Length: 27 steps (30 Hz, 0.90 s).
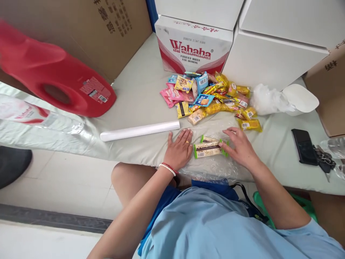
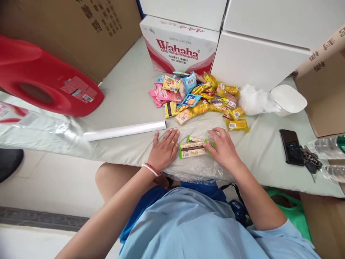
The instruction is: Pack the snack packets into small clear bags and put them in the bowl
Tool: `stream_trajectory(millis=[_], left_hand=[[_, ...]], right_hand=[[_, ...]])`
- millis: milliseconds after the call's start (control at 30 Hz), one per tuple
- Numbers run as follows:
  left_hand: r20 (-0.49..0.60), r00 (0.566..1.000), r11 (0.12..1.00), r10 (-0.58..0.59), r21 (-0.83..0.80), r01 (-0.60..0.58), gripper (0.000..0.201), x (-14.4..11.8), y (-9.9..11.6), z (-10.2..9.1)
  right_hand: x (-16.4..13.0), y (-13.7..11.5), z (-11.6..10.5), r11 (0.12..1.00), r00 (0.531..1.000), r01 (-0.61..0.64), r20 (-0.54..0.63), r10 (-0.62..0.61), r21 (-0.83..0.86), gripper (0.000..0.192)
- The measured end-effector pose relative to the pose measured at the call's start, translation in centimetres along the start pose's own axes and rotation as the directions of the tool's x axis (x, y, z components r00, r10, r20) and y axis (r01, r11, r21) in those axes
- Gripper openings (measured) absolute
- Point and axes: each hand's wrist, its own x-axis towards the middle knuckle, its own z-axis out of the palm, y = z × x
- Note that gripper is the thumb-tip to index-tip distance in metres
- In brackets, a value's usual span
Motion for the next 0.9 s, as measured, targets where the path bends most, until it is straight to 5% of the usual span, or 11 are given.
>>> stream_trajectory(millis=[100,200,433,667,900], left_hand=[[-0.004,1.0,1.0,0.004,0.002,-0.004,0.057,0.0,0.1,0.1],[-0.015,1.0,1.0,-0.012,0.001,0.012,0.057,0.0,0.1,0.1],[-0.012,1.0,1.0,-0.018,-0.019,0.018,0.057,-0.1,0.1,0.1],[-0.005,1.0,1.0,-0.028,0.005,0.028,0.057,0.0,0.1,0.2],[-0.002,1.0,0.999,-0.023,0.025,0.023,0.06,-0.2,0.3,0.2]], right_hand=[[0.4,-2.3,0.2,0.965,0.964,0.225,0.176,-0.2,-0.137,0.062],[0.9,-3.6,0.6,0.921,0.912,0.32,0.336,-0.236,-0.223,0.057],[0.9,-2.5,0.3,0.95,0.964,0.134,0.26,-0.059,-0.282,0.047],[2.2,-4.2,0.7,0.874,0.941,0.194,0.336,-0.038,-0.445,0.046],[1.2,-0.7,-2.7,0.947,0.974,0.093,0.226,-0.022,-0.308,0.048]])
